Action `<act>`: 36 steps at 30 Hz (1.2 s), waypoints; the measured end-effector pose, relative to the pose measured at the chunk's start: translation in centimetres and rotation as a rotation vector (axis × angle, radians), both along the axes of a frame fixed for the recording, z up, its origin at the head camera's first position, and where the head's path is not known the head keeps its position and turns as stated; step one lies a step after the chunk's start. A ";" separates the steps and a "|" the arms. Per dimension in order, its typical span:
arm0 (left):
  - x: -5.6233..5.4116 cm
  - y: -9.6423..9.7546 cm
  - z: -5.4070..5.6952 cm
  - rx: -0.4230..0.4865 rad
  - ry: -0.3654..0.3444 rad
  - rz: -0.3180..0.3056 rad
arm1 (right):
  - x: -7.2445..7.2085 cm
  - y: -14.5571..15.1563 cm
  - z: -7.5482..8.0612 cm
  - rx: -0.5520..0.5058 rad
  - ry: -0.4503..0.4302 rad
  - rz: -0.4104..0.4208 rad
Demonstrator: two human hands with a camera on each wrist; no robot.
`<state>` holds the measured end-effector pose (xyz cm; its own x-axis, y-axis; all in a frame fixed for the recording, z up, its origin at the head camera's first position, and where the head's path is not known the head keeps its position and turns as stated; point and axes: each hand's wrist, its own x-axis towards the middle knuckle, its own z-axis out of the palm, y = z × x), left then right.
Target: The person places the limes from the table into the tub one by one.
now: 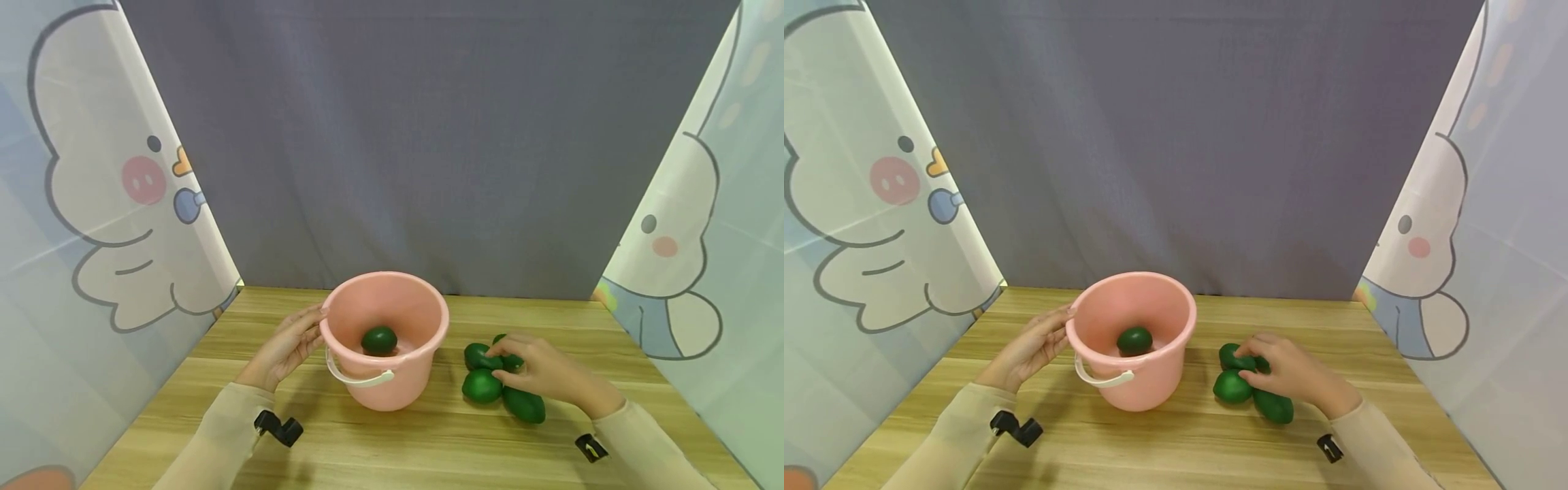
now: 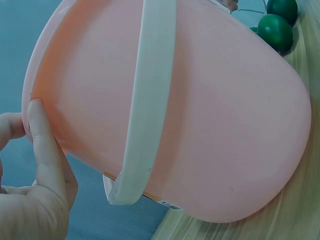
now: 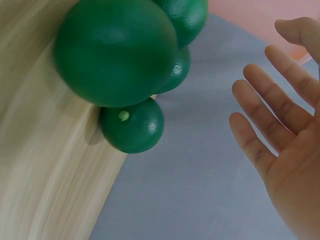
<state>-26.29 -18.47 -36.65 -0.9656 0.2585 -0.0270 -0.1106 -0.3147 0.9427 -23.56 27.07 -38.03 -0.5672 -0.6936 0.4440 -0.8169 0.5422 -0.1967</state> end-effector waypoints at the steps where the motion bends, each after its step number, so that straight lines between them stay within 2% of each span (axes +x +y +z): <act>1: 0.0 0.0 0.0 0.000 0.000 0.001 | 0.1 0.1 0.0 0.002 0.002 0.000; 8: 0.0 0.0 0.1 -0.005 0.003 -0.001 | 0.6 0.6 -0.5 0.028 0.008 0.006; 17: 0.0 0.1 0.0 0.004 0.000 0.002 | 1.5 1.7 -1.2 0.076 -0.059 -0.061; 23: 0.0 0.1 0.0 0.004 -0.003 0.009 | 1.8 2.3 -1.9 0.062 -0.114 -0.048; 29: 0.0 0.1 -0.1 0.005 -0.001 0.004 | 1.8 2.5 -2.3 0.034 -0.099 -0.014; 36: 0.1 0.0 0.0 0.004 0.000 -0.006 | 2.1 2.9 -2.9 0.043 -0.085 -0.029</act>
